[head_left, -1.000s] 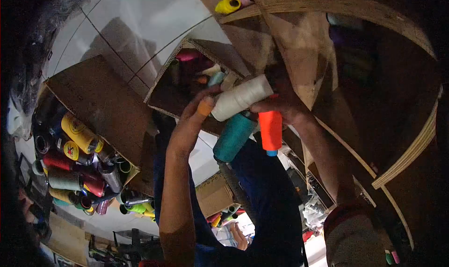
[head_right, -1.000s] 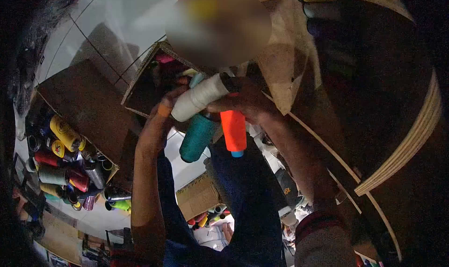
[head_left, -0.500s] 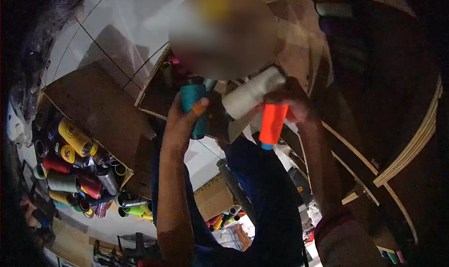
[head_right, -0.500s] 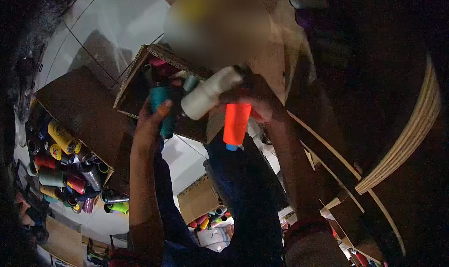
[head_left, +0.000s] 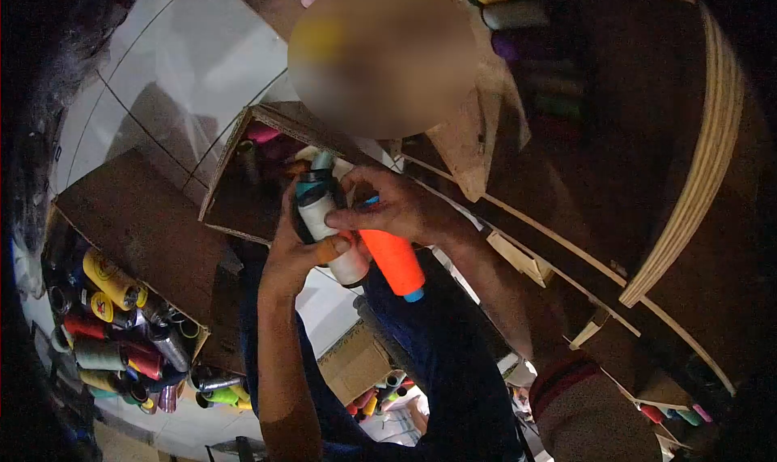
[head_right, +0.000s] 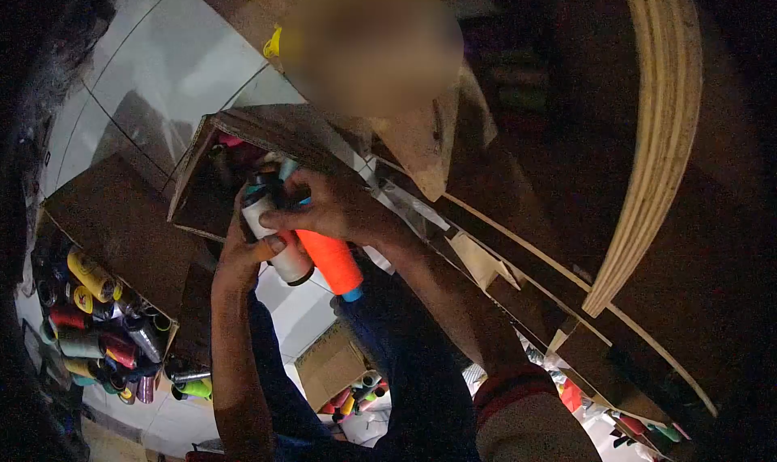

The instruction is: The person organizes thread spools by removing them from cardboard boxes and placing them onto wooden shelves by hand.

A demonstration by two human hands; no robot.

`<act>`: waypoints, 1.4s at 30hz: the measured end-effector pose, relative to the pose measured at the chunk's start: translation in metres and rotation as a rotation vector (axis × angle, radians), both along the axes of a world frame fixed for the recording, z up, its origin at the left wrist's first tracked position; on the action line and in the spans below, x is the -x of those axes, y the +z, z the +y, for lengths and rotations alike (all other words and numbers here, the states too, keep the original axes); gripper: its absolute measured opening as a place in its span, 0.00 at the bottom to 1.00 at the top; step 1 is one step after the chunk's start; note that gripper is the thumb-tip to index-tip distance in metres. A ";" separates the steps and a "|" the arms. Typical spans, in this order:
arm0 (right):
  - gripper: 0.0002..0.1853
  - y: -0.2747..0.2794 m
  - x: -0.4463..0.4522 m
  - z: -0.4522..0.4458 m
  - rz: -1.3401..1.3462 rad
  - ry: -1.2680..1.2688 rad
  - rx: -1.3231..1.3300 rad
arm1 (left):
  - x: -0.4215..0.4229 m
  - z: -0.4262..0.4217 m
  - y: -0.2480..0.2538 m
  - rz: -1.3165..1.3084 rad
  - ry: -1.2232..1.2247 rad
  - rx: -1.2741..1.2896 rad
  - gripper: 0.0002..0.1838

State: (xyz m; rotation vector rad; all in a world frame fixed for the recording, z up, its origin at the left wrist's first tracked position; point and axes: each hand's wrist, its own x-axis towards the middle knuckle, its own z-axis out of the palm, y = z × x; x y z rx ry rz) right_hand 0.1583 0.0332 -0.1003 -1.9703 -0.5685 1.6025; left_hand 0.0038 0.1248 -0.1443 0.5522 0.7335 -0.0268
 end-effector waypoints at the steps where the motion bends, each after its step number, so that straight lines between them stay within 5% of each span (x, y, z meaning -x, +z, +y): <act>1: 0.24 0.009 -0.004 0.004 0.181 -0.105 0.157 | 0.002 0.000 -0.002 0.013 0.033 0.036 0.52; 4: 0.27 0.029 -0.028 -0.011 0.900 -0.693 -0.083 | 0.011 0.002 -0.004 0.132 0.066 -0.006 0.51; 8: 0.28 0.039 -0.068 -0.060 0.785 -1.149 -0.428 | 0.014 0.011 -0.004 0.189 0.085 0.026 0.54; 11: 0.25 0.029 -0.094 -0.100 0.627 -1.510 -0.435 | 0.009 0.012 0.001 0.176 0.096 0.015 0.56; 22: 0.22 0.011 -0.158 -0.125 0.508 -1.238 -0.443 | 0.006 0.009 0.005 0.183 0.056 -0.067 0.55; 27: 0.27 0.013 -0.126 -0.125 -0.169 -0.927 0.009 | 0.006 0.010 0.003 0.132 0.083 -0.051 0.53; 30: 0.28 0.013 -0.114 -0.104 -0.979 -0.085 0.370 | 0.008 0.012 0.001 0.122 0.079 -0.054 0.53; 33: 0.25 0.022 -0.114 -0.076 -1.046 0.208 0.427 | 0.009 0.013 -0.002 0.112 0.063 -0.050 0.52; 36: 0.21 0.033 -0.117 -0.072 -0.990 0.083 0.306 | 0.008 0.012 0.001 0.122 0.068 -0.027 0.51; 39: 0.21 0.020 -0.131 -0.096 -0.661 -0.717 -0.198 | 0.008 0.013 0.002 0.117 0.106 -0.027 0.52; 42: 0.23 0.016 -0.140 -0.088 -0.510 -1.099 -0.400 | 0.009 0.013 0.001 0.132 0.096 -0.018 0.52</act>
